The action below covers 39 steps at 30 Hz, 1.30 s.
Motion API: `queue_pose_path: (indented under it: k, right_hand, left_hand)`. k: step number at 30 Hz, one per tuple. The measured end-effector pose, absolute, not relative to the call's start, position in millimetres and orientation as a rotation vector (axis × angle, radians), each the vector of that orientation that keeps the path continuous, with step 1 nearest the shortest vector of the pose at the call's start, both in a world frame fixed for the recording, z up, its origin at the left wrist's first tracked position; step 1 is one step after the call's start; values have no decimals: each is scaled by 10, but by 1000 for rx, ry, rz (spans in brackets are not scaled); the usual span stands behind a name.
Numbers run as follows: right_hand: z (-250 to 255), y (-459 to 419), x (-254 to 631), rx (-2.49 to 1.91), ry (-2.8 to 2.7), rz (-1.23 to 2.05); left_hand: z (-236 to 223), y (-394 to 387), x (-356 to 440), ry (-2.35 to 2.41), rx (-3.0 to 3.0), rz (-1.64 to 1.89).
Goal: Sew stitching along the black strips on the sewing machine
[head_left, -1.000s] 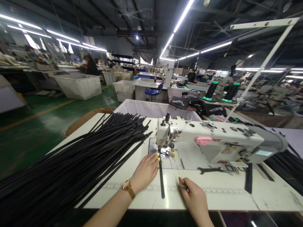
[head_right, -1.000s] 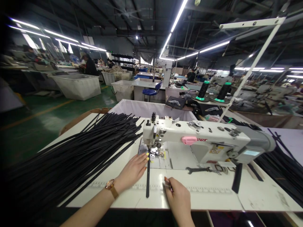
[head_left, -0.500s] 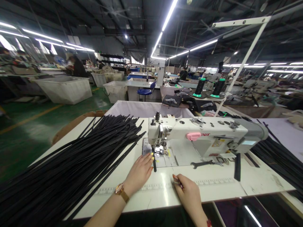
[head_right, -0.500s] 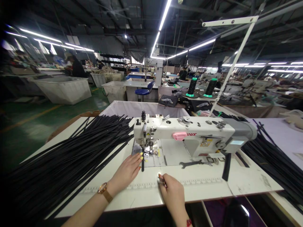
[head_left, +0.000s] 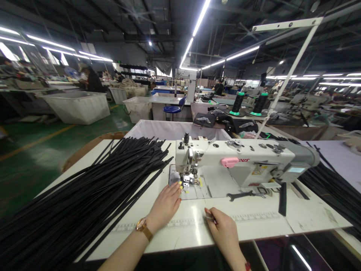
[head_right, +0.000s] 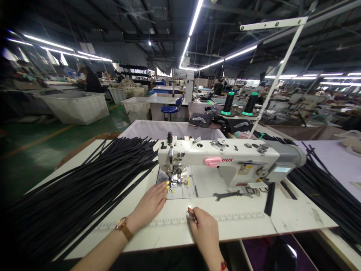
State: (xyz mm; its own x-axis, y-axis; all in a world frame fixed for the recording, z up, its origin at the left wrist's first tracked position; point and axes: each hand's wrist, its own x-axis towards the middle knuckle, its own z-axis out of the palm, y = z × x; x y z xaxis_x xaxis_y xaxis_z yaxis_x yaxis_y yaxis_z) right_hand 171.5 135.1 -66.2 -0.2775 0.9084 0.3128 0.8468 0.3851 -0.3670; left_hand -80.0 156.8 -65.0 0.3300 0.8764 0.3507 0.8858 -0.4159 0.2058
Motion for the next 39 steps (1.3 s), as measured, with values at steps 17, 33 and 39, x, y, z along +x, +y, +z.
queue_pose_path:
  k: [17,33,39]
  right_hand:
    - [-647,1368,1713,-1500,-2169,179]
    - [-697,1386,1721,-1494,-2160,186]
    - [-783,1411,1717,-1459,-2119,153]
  left_hand:
    - [-710,1610,-799,-1643,-2541,-607]
    - [-470,2494,-1142,-1731,-2605,-759]
    - [-485,2801,-1146,-1506,-2794,-649]
